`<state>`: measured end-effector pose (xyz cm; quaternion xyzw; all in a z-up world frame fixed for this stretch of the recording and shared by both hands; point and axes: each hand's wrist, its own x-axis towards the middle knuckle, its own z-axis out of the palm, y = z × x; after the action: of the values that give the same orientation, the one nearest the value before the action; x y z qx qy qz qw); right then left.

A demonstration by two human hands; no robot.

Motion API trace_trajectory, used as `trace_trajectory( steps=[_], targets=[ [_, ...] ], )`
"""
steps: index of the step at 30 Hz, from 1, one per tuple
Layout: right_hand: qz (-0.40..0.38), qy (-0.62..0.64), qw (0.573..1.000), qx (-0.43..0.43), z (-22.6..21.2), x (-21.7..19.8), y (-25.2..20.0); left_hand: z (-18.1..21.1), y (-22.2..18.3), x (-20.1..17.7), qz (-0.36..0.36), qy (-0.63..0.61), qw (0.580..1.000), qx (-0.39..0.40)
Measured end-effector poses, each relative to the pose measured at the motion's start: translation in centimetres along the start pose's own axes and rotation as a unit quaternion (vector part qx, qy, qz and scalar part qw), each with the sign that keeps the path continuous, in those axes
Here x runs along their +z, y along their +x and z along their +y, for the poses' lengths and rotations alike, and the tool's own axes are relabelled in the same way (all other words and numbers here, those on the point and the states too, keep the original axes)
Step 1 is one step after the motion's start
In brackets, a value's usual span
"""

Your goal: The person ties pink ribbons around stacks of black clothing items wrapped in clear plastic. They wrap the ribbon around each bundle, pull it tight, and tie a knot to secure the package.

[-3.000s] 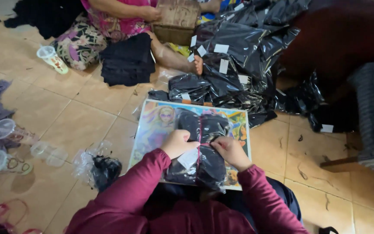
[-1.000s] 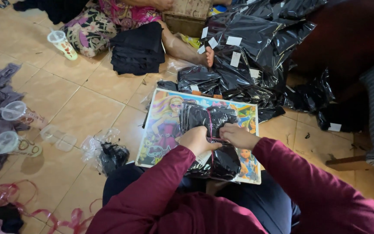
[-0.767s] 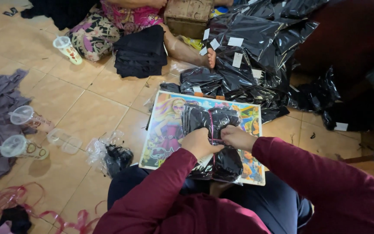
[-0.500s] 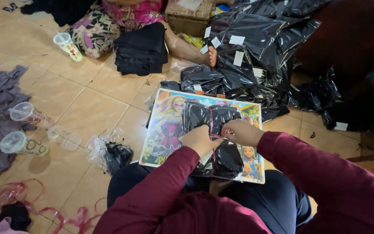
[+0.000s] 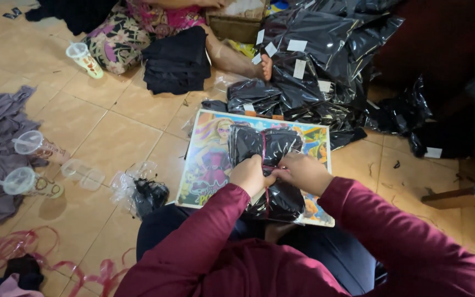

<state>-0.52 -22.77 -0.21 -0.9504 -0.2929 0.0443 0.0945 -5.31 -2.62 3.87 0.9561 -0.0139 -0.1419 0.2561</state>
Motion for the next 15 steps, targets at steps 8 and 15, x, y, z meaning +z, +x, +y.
trace_trajectory(
  steps=[8, 15],
  targets=[
    [-0.042, 0.081, 0.986, 0.139, -0.9, 3.3, 1.9, 0.1, -1.1, -0.9, 0.019, -0.048, 0.998, 0.038],
    [-0.017, 0.279, 0.925, 0.257, -2.9, -0.2, 2.5, 0.4, -1.5, -1.8, 0.007, -0.085, 0.995, 0.045]
  ],
)
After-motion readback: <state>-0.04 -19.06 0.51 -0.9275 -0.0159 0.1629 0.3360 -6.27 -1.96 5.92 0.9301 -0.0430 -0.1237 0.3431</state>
